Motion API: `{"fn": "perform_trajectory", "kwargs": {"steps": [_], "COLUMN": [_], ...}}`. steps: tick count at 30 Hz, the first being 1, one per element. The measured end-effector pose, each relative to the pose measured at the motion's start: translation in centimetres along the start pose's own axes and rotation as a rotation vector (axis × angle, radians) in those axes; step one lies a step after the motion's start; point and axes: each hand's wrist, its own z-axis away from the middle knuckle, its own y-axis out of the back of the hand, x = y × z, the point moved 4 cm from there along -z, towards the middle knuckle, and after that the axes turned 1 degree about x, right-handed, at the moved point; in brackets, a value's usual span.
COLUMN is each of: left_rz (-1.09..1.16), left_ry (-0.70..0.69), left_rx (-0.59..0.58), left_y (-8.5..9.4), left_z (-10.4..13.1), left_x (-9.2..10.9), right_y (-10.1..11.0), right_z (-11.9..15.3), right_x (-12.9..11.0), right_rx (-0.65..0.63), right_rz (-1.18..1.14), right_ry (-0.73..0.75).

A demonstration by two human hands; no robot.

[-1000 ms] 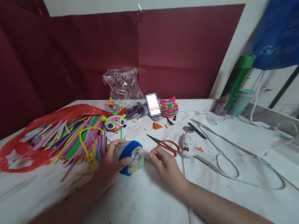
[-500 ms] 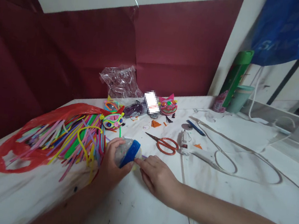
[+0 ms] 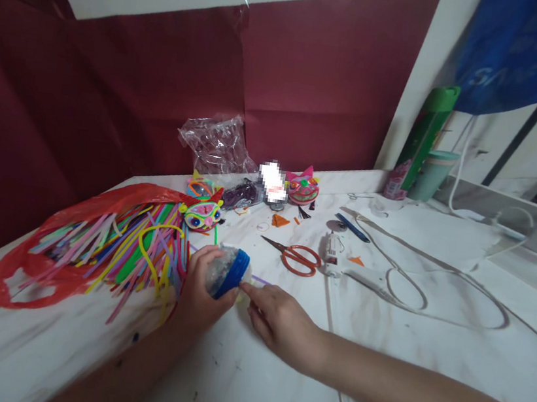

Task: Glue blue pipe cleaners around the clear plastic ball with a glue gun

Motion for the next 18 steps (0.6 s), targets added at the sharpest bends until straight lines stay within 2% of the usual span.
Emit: {"fn": "perform_trajectory", "kwargs": {"steps": [5,13,16,18], "left_rz": [0.014,0.043,0.118,0.208], "left_ry": [0.003,0.044,0.114,0.209], "left_rx": [-0.02,-0.053,-0.056,-0.06], "left_y": [0.1,0.2,0.1,0.1], "left_z": [-0.1,-0.2,-0.2,-0.2], "left_x": [-0.1,-0.5,-0.7,-0.9], "right_y": [-0.2,-0.2,-0.1,0.3], "right_z": [-0.1,-0.2,-0.6,-1.0], "right_x": [0.0,0.4,0.8,1.5], "right_rx": [-0.067,-0.101,-0.056,0.06], "right_rz": [-0.021,-0.477,-0.772,-0.936], "right_ry": [-0.035,-0.326,-0.426,-0.486]}}
